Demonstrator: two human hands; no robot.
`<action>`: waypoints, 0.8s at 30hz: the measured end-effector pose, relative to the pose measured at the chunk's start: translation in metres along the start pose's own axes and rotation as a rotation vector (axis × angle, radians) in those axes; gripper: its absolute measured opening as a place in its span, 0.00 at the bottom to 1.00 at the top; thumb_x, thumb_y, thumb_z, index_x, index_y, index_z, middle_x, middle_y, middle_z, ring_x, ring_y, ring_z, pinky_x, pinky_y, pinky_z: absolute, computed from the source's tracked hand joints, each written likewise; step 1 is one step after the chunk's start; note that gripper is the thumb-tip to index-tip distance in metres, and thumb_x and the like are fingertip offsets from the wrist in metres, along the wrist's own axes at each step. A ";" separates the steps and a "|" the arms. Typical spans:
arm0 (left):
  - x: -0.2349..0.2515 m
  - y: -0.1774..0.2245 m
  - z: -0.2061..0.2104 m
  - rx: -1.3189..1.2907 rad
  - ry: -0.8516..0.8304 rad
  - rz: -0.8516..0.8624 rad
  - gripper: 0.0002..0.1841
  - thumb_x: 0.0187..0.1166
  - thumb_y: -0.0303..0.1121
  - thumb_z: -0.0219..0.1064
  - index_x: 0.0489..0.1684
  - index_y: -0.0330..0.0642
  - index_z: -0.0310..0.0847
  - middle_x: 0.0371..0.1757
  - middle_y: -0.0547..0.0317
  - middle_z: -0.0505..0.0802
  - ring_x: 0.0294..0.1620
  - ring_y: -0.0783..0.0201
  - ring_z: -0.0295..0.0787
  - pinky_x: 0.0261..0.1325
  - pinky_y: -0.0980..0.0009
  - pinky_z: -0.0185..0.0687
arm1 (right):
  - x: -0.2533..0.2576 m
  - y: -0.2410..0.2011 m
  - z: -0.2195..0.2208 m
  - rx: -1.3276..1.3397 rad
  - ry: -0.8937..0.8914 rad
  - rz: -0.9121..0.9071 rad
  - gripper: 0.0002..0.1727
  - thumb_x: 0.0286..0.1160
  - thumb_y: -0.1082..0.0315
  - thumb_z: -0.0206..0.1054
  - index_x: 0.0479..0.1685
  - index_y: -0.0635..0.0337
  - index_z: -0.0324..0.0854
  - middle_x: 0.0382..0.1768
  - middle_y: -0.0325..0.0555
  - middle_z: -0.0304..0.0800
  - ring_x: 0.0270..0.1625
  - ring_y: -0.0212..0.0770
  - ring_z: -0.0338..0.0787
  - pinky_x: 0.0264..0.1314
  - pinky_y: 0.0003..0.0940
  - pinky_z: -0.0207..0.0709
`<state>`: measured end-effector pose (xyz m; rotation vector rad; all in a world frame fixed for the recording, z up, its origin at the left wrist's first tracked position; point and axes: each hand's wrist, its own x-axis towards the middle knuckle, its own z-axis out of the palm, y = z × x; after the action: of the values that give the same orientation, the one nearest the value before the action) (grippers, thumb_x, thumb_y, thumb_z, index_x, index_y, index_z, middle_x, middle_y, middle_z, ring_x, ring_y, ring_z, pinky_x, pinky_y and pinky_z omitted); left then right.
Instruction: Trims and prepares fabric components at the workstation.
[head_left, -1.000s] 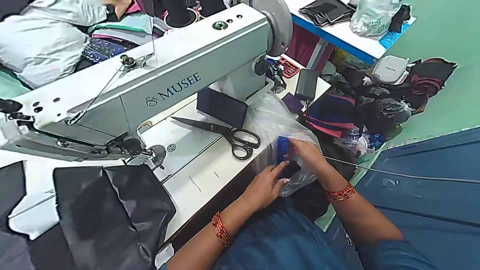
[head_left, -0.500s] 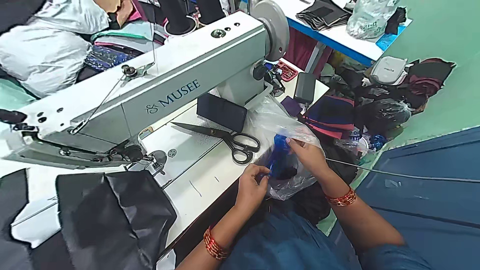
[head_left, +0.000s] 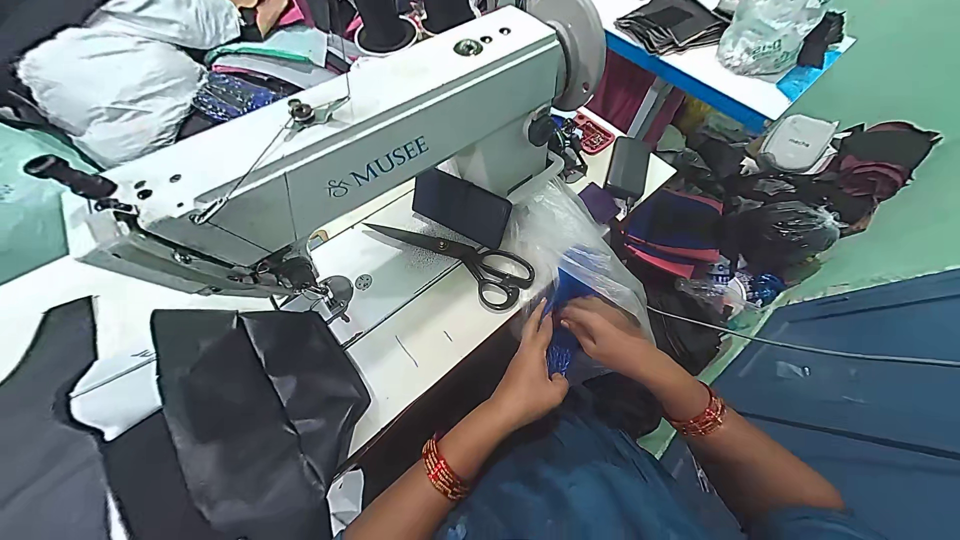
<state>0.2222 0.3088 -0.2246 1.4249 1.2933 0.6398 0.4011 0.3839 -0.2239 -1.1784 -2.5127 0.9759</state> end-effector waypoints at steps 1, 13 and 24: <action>-0.001 0.001 0.000 0.009 0.006 0.001 0.53 0.54 0.18 0.70 0.93 0.32 0.48 0.97 0.40 0.40 0.96 0.54 0.47 0.88 0.65 0.61 | 0.001 -0.001 -0.002 -0.110 -0.126 0.075 0.18 0.89 0.66 0.54 0.57 0.69 0.86 0.57 0.63 0.91 0.70 0.61 0.84 0.78 0.54 0.69; -0.004 0.001 0.005 0.087 -0.017 -0.057 0.55 0.58 0.19 0.72 0.94 0.32 0.42 0.96 0.40 0.31 0.94 0.51 0.54 0.80 0.62 0.73 | 0.005 -0.015 -0.020 -0.169 -0.362 0.541 0.26 0.85 0.62 0.63 0.79 0.62 0.74 0.67 0.63 0.85 0.73 0.63 0.82 0.77 0.63 0.69; -0.004 -0.004 0.006 0.043 -0.028 -0.029 0.54 0.59 0.17 0.74 0.93 0.27 0.43 0.97 0.38 0.32 0.95 0.46 0.50 0.86 0.57 0.68 | 0.022 -0.014 0.015 -0.249 -0.293 0.672 0.26 0.82 0.67 0.64 0.76 0.68 0.75 0.71 0.70 0.81 0.76 0.68 0.80 0.75 0.68 0.70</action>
<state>0.2248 0.3020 -0.2294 1.4430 1.3109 0.5740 0.3718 0.3863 -0.2288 -2.1913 -2.5424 1.0447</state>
